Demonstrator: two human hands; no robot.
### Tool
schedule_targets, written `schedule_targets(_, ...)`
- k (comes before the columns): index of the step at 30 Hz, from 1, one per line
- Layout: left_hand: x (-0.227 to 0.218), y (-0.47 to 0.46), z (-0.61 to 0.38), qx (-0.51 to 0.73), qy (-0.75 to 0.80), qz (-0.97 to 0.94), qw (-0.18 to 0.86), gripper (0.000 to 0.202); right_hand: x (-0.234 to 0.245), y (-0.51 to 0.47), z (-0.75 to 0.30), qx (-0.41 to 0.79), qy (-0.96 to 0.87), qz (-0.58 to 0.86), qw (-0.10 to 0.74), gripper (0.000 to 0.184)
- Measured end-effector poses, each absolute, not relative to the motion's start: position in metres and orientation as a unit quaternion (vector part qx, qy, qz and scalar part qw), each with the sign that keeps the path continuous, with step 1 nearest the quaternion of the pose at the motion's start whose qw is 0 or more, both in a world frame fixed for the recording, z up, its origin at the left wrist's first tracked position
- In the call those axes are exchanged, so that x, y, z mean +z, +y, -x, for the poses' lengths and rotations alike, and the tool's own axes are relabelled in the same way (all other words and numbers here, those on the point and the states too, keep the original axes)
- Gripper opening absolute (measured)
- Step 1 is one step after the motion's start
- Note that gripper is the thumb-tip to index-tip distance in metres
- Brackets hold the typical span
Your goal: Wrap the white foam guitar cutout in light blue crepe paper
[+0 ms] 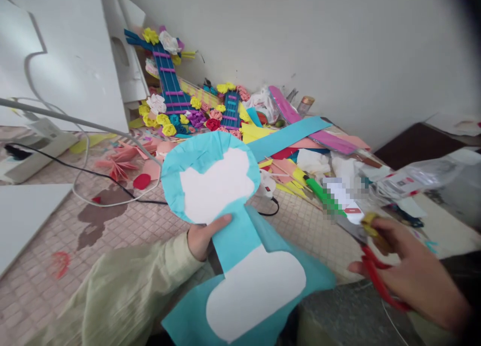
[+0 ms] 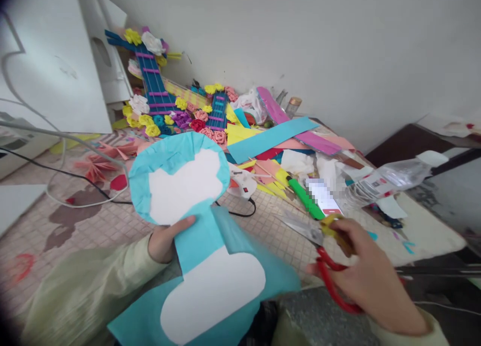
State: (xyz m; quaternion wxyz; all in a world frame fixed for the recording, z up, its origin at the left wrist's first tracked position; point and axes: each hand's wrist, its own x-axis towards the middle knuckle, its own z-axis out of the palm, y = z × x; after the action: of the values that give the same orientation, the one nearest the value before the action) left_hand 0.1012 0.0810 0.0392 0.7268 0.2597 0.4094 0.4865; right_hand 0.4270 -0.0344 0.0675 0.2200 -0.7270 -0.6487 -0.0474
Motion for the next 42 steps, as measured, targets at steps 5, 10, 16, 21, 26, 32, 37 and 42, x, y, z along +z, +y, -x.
schedule_targets(5, 0.038, 0.081, -0.103, 0.476, 0.411, -0.24, 0.739, 0.074, 0.074, 0.009, -0.371, -0.015, -0.709, 0.686, 0.159, 0.06)
schedule_targets(10, 0.037, 0.083, -0.105, 0.478, 0.406, -0.231, 0.744, 0.076, 0.077, 0.03, -0.356, -0.025, -0.755, 0.64, 0.14, 0.059)
schedule_targets(16, 0.039, 0.083, -0.105, 0.48, 0.41, -0.244, 0.736, 0.072, 0.09, 0.043, -0.353, -0.067, -0.784, 0.604, 0.125, 0.048)
schedule_targets(21, 0.041, 0.084, -0.105, 0.476, 0.407, -0.217, 0.749, 0.072, 0.097, 0.05, -0.352, -0.083, -0.801, 0.583, 0.112, 0.041)
schedule_targets(26, 0.042, 0.085, -0.107, 0.453, 0.425, -0.17, 0.765, 0.064, 0.099, 0.052, -0.354, -0.088, -0.819, 0.558, 0.097, 0.036)
schedule_targets(32, 0.037, 0.084, -0.108, 0.46, 0.415, -0.176, 0.765, 0.064, 0.098, 0.054, -0.351, -0.077, -0.819, 0.562, 0.086, 0.031)
schedule_targets(37, 0.03, 0.085, -0.108, 0.469, 0.395, -0.2, 0.764, 0.062, 0.095, 0.056, -0.348, -0.044, -0.823, 0.559, 0.087, 0.03)
schedule_targets(42, 0.03, 0.085, -0.108, 0.463, 0.398, -0.19, 0.769, 0.063, 0.093, 0.056, -0.348, -0.04, -0.817, 0.569, 0.088, 0.031)
